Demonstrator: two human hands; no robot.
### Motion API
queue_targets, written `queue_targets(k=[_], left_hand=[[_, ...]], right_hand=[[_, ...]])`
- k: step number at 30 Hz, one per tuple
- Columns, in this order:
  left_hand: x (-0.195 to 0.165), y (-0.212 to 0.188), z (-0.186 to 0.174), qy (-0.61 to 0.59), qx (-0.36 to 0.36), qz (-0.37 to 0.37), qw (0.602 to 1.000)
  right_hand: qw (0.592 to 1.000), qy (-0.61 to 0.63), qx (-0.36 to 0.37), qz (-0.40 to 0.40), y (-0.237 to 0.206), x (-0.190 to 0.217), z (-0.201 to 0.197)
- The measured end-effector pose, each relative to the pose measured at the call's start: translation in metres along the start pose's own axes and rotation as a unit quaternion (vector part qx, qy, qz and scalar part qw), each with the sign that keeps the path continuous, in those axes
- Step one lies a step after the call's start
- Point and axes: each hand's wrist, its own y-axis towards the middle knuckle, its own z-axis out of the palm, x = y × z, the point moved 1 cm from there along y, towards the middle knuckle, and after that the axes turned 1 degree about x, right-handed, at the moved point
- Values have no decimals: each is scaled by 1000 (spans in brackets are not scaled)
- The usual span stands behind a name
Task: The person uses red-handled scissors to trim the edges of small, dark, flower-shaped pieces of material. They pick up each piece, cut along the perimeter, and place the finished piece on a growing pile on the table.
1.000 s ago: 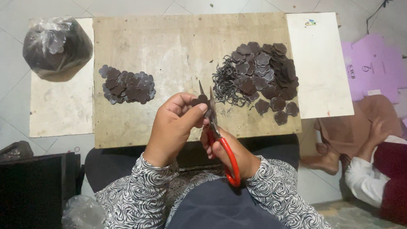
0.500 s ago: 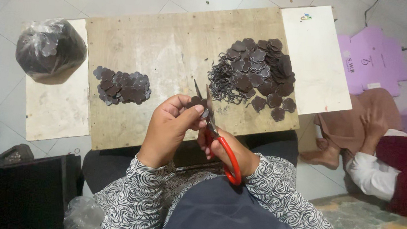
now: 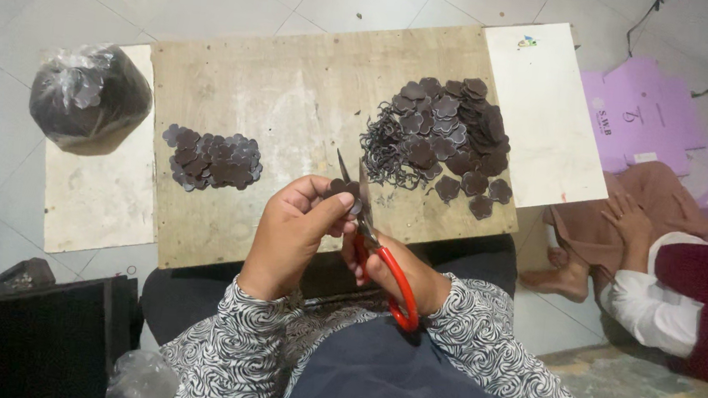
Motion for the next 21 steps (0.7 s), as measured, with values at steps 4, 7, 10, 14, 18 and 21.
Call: queue_targets(k=[4,7,10,14,18,21], left_hand=[[-1,2,-1,5,11,1,1000],[0,2,0,21,23,-7,1000],[2,3,1,50,24,1,998],[5,2,0,35,-6,37,999],[6,0,-3,22,-2,35,999],[5,1,-4,8,-1,25,1000]], right_hand=[[999,0,-35,-12,-1,-7,1],[999,26,-43,-15,-1,-11,2],[998,39,-48,-3,-2,-11,1],[997,69,-28,8,-4,-10,0],[999,37,-15,20,-5,-10,-1],[1000,16,-6,14,-2,-11,-3]])
